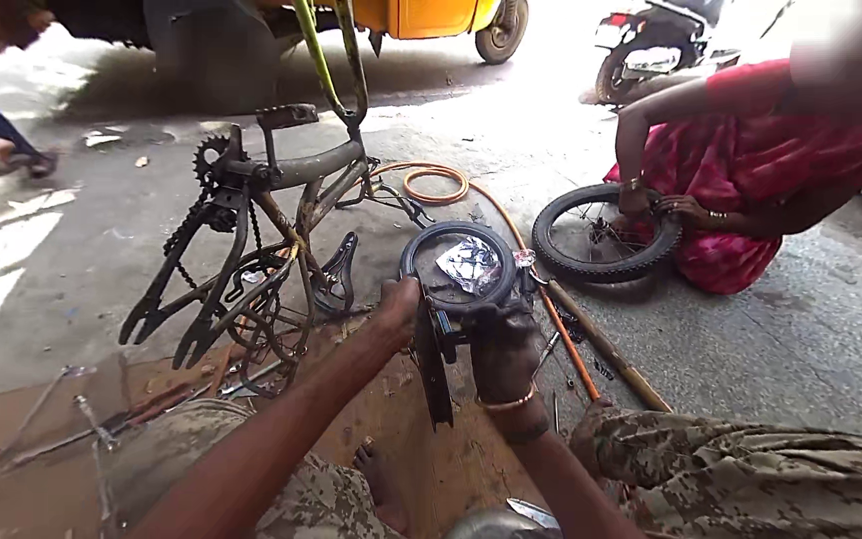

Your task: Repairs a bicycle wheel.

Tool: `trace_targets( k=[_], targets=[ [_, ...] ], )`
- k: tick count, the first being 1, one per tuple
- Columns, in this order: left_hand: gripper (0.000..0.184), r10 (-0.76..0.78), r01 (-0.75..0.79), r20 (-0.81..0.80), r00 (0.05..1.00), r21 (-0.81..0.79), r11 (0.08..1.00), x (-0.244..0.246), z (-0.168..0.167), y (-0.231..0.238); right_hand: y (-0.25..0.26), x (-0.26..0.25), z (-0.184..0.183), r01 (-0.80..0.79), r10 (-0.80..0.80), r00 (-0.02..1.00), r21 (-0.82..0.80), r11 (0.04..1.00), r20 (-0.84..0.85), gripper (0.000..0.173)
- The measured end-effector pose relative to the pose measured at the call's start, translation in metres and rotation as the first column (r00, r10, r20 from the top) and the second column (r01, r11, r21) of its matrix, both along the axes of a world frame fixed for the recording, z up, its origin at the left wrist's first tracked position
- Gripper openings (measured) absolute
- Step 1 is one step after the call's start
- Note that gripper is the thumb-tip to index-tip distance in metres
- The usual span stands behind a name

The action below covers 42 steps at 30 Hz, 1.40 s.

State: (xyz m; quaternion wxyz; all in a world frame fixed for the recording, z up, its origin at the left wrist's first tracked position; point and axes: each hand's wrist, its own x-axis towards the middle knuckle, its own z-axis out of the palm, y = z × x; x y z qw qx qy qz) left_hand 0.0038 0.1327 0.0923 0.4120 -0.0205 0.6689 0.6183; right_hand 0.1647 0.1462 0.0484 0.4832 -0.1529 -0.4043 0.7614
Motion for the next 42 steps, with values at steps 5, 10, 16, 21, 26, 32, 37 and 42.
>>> trace_targets(
  k=[5, 10, 16, 21, 26, 32, 37, 42],
  targets=[
    [0.026, 0.112, -0.1, -0.094, 0.989, 0.126, 0.987, -0.04, 0.03, 0.014, 0.006, 0.025, -0.029, -0.546, 0.633, 0.772, -0.453, 0.705, 0.055, 0.068],
    [0.032, 0.048, -0.028, -0.088, 0.995, 0.213, 0.977, -0.056, 0.094, -0.007, 0.012, 0.007, -0.09, -0.544, 0.504, 0.401, -0.244, 0.803, 0.765, 0.042],
    [0.034, -0.408, 0.436, -0.238, 0.881, 0.078, 0.896, 0.02, 0.148, -0.058, 0.034, -0.014, -0.099, -0.002, 0.461, 0.787, -0.745, 0.667, 0.41, 0.05],
    [0.029, -0.548, 0.571, -0.23, 0.804, 0.041, 0.82, 0.047, 0.143, -0.083, 0.082, 0.001, -0.07, 0.091, 0.231, 0.925, -0.763, 0.64, 0.303, 0.042],
    [0.032, -0.645, 0.636, -0.22, 0.732, -0.122, 0.762, 0.065, 0.091, -0.072, 0.102, 0.017, -0.022, 0.012, 0.078, 0.986, -0.518, 0.855, 0.151, 0.032],
    [0.026, -0.309, 0.307, -0.05, 0.95, -0.045, 0.951, 0.034, 0.025, -0.021, 0.019, 0.003, 0.022, -0.027, 0.007, 0.96, 0.068, 0.997, 0.28, 0.063],
    [0.035, -0.045, 0.048, -0.027, 0.999, 0.098, 0.994, -0.011, 0.033, -0.004, -0.014, 0.027, 0.005, -0.356, 0.376, 0.836, -0.127, 0.926, 0.399, 0.065],
    [0.039, 0.018, 0.004, -0.124, 0.992, 0.173, 0.985, -0.04, 0.082, -0.014, -0.012, 0.011, -0.057, -0.408, 0.697, 0.483, -0.569, 0.714, 0.529, 0.036]
  ],
)
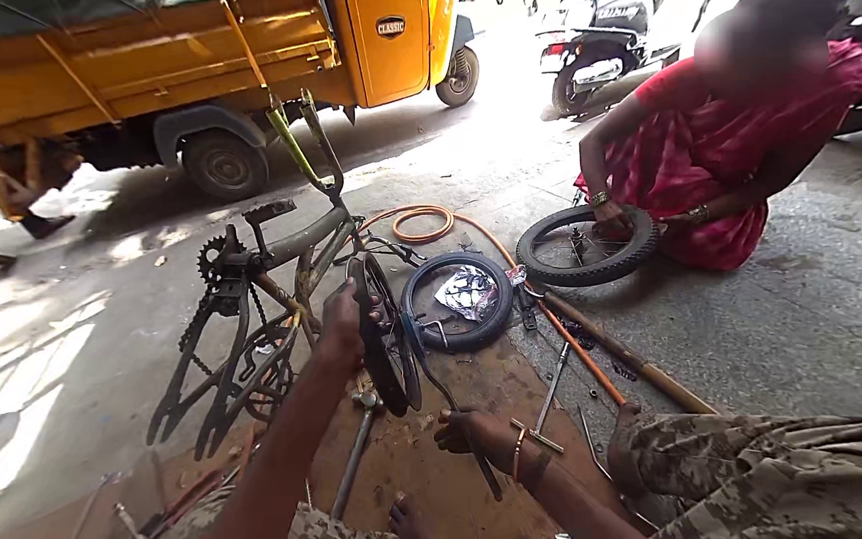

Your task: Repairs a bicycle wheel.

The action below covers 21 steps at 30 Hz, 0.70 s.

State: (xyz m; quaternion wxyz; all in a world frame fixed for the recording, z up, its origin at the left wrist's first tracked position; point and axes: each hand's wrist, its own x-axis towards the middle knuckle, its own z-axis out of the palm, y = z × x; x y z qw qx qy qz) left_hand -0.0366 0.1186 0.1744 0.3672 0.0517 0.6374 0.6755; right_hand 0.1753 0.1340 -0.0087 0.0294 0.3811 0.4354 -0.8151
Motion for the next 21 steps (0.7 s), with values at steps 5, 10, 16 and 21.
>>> trace_targets(
  k=[5, 10, 16, 21],
  targets=[
    [0.039, -0.282, 0.279, -0.102, 0.954, -0.048, 0.959, 0.042, 0.054, -0.046, 0.019, -0.019, -0.031, 0.394, -0.382, 0.914, -0.068, 0.917, 0.138, 0.024],
    [0.033, -0.6, 0.586, -0.134, 0.789, -0.132, 0.8, 0.089, 0.055, -0.08, 0.08, -0.009, -0.017, 0.58, -0.624, 0.781, -0.365, 0.728, -0.002, 0.057],
    [0.031, -0.639, 0.589, -0.105, 0.762, -0.297, 0.751, 0.097, 0.009, -0.071, 0.102, 0.008, 0.036, 0.658, -0.695, 0.667, -0.226, 0.718, -0.268, 0.037],
    [0.033, -0.443, 0.429, 0.015, 0.896, -0.284, 0.858, 0.084, -0.047, -0.029, 0.045, 0.003, 0.087, 0.632, -0.407, 0.616, 0.115, 0.766, -0.675, 0.069]
  ],
)
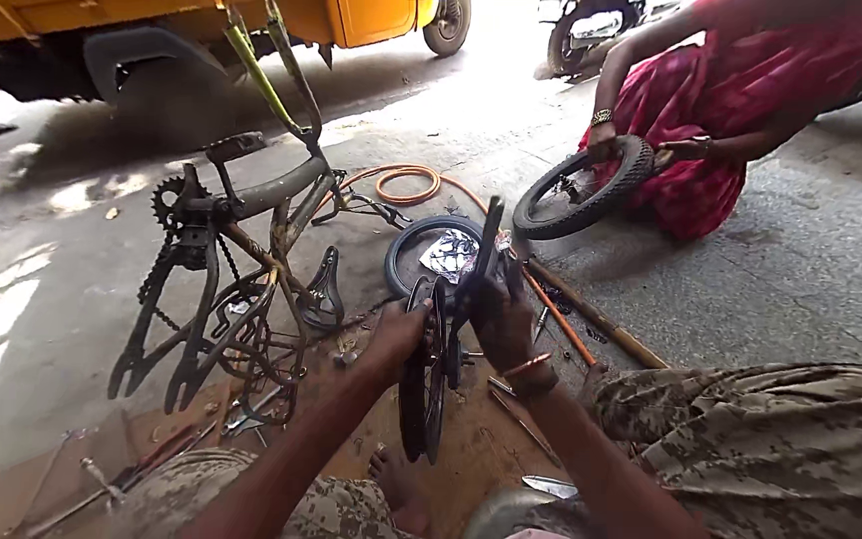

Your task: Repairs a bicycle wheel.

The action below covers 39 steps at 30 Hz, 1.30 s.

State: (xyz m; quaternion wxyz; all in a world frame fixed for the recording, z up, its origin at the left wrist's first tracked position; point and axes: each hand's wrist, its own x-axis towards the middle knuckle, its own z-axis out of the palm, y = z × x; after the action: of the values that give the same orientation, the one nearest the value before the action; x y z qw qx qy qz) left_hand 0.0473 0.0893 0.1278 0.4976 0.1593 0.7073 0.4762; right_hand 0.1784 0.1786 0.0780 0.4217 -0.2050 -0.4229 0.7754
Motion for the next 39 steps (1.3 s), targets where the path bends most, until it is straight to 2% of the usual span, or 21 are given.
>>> trace_targets(
  k=[2, 4, 6, 8, 9, 11, 12, 14, 16, 18, 20, 22, 25, 27, 29, 31, 34, 36, 38, 39],
  targets=[
    [0.028, 0.179, -0.181, 0.091, 0.98, 0.02, 0.983, -0.021, -0.014, 0.021, -0.038, -0.006, 0.003, 0.025, -0.045, 0.988, 0.137, 0.99, 0.146, 0.071],
    [0.028, 0.312, -0.326, 0.166, 0.936, 0.065, 0.943, -0.043, -0.015, 0.034, -0.057, -0.002, -0.004, -0.072, 0.036, 0.963, 0.125, 0.99, 0.266, 0.053],
    [0.032, 0.374, -0.397, 0.179, 0.91, 0.121, 0.91, -0.059, -0.005, 0.039, -0.061, 0.008, -0.008, -0.283, 0.301, 0.888, -0.104, 0.953, 0.347, 0.054],
    [0.035, 0.396, -0.417, 0.144, 0.907, 0.173, 0.892, -0.074, 0.005, 0.041, -0.057, 0.013, -0.018, -0.435, 0.554, 0.775, -0.379, 0.817, 0.303, 0.074],
    [0.037, 0.403, -0.42, 0.124, 0.907, 0.197, 0.886, -0.08, 0.011, 0.04, -0.057, 0.01, -0.031, -0.421, 0.593, 0.734, -0.464, 0.78, 0.33, 0.068],
    [0.037, 0.402, -0.417, 0.113, 0.909, 0.249, 0.874, -0.089, 0.03, 0.033, -0.058, -0.001, -0.067, -0.325, 0.587, 0.677, -0.534, 0.78, 0.445, 0.032],
    [0.037, 0.379, -0.394, 0.111, 0.919, 0.278, 0.876, -0.09, 0.043, 0.026, -0.058, -0.006, -0.083, -0.299, 0.572, 0.655, -0.526, 0.796, 0.494, 0.028],
    [0.041, 0.278, -0.286, 0.071, 0.958, 0.308, 0.907, -0.083, 0.068, 0.006, -0.059, -0.014, -0.094, -0.194, 0.509, 0.679, -0.539, 0.82, 0.529, 0.023],
    [0.043, 0.139, -0.131, -0.009, 0.99, 0.276, 0.952, -0.065, 0.087, -0.015, -0.053, -0.023, -0.096, -0.046, 0.455, 0.743, -0.641, 0.766, 0.491, 0.027],
    [0.039, 0.001, 0.015, -0.071, 0.997, 0.225, 0.974, -0.033, 0.098, -0.033, -0.032, -0.022, -0.098, -0.045, 0.4, 0.869, -0.757, 0.652, 0.292, 0.049],
    [0.035, -0.149, 0.169, -0.104, 0.983, 0.232, 0.958, -0.007, 0.1, -0.05, -0.009, -0.019, -0.1, -0.029, 0.277, 0.946, -0.808, 0.588, 0.168, 0.055],
    [0.032, -0.254, 0.284, -0.149, 0.956, 0.243, 0.928, 0.0, 0.101, -0.062, 0.011, -0.013, -0.108, 0.005, 0.281, 0.939, -0.829, 0.558, 0.196, 0.055],
    [0.027, -0.337, 0.379, -0.209, 0.918, 0.215, 0.9, 0.003, 0.101, -0.066, 0.023, -0.007, -0.098, 0.012, 0.346, 0.91, -0.848, 0.53, 0.23, 0.056],
    [0.03, -0.358, 0.391, -0.2, 0.912, 0.162, 0.906, 0.007, 0.097, -0.064, 0.03, -0.003, -0.087, 0.026, 0.311, 0.92, -0.828, 0.56, 0.239, 0.056],
    [0.034, -0.384, 0.403, -0.185, 0.905, 0.078, 0.912, 0.011, 0.086, -0.061, 0.042, -0.002, -0.079, 0.066, 0.224, 0.94, -0.784, 0.618, 0.256, 0.044],
    [0.034, -0.377, 0.384, -0.172, 0.91, 0.012, 0.923, 0.013, 0.066, -0.054, 0.053, -0.005, -0.069, 0.098, 0.065, 0.975, -0.676, 0.73, 0.212, 0.026],
    [0.032, -0.259, 0.258, -0.102, 0.96, -0.026, 0.966, 0.004, 0.028, -0.036, 0.048, -0.004, -0.038, 0.11, -0.072, 0.993, -0.457, 0.883, 0.098, 0.019],
    [0.031, -0.12, 0.119, -0.02, 0.993, -0.028, 0.993, -0.002, 0.013, -0.022, 0.024, -0.009, -0.021, 0.077, -0.09, 0.995, -0.284, 0.956, -0.033, 0.024],
    [0.031, 0.024, -0.024, 0.064, 0.998, -0.008, 1.0, -0.007, 0.001, -0.009, -0.001, -0.014, -0.011, 0.057, -0.092, 0.98, -0.197, 0.979, -0.176, 0.037],
    [0.031, 0.079, -0.08, 0.088, 0.993, 0.001, 0.997, -0.009, -0.004, -0.003, -0.015, -0.013, -0.006, 0.067, -0.091, 0.983, -0.151, 0.986, -0.157, 0.042]
  ],
)
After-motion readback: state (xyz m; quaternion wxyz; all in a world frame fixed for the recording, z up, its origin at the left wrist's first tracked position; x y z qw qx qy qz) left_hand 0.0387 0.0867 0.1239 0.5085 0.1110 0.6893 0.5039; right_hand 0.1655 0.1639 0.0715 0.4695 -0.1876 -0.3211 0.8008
